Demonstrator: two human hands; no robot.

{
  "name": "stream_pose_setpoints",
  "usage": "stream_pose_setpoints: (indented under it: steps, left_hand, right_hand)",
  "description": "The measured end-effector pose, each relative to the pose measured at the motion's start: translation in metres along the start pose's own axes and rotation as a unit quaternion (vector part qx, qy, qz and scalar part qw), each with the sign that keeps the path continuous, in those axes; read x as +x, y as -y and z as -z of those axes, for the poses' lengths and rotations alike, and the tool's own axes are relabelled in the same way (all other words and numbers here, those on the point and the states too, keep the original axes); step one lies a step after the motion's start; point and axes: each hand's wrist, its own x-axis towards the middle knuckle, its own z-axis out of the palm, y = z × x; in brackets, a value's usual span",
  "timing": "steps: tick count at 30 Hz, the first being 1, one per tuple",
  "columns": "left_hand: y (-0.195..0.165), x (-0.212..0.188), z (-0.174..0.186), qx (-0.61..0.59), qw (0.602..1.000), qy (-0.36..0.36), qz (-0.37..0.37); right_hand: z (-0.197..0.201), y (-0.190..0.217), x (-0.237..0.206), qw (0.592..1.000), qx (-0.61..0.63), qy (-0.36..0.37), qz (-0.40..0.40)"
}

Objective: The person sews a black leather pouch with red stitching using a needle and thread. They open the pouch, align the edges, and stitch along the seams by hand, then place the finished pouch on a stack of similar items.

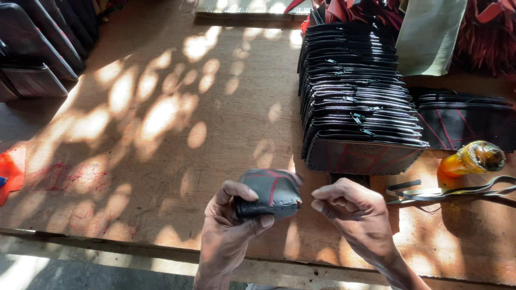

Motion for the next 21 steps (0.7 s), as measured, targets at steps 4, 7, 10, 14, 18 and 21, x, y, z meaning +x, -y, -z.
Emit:
stream_pose_setpoints:
  steps: [4, 7, 10, 14, 18, 21]
  left_hand:
    - [-0.003, 0.002, 0.006, 0.022, 0.999, 0.042, -0.003]
    - [-0.005, 0.001, 0.012, -0.017, 0.999, 0.042, 0.019]
    - [-0.006, -0.007, 0.016, -0.047, 0.998, 0.022, 0.040]
    - [-0.011, -0.007, 0.011, -0.025, 0.997, 0.005, 0.069]
    - [-0.031, -0.009, -0.003, 0.149, 0.987, 0.039, 0.043]
    - [-0.047, -0.020, -0.009, 0.235, 0.966, 0.015, 0.104]
  right_hand:
    - [0.009, -0.001, -0.007, 0.998, -0.035, -0.042, -0.027]
    - [0.011, 0.001, -0.006, 0.995, -0.043, -0.034, -0.087]
    - [0.005, 0.007, -0.005, 0.998, -0.056, 0.030, -0.019]
    - [-0.008, 0.015, -0.003, 0.996, -0.009, 0.068, -0.048]
    - [-0.015, 0.020, 0.004, 0.989, 0.045, 0.111, -0.087]
    - [-0.024, 0.019, 0.006, 0.973, 0.155, 0.138, -0.100]
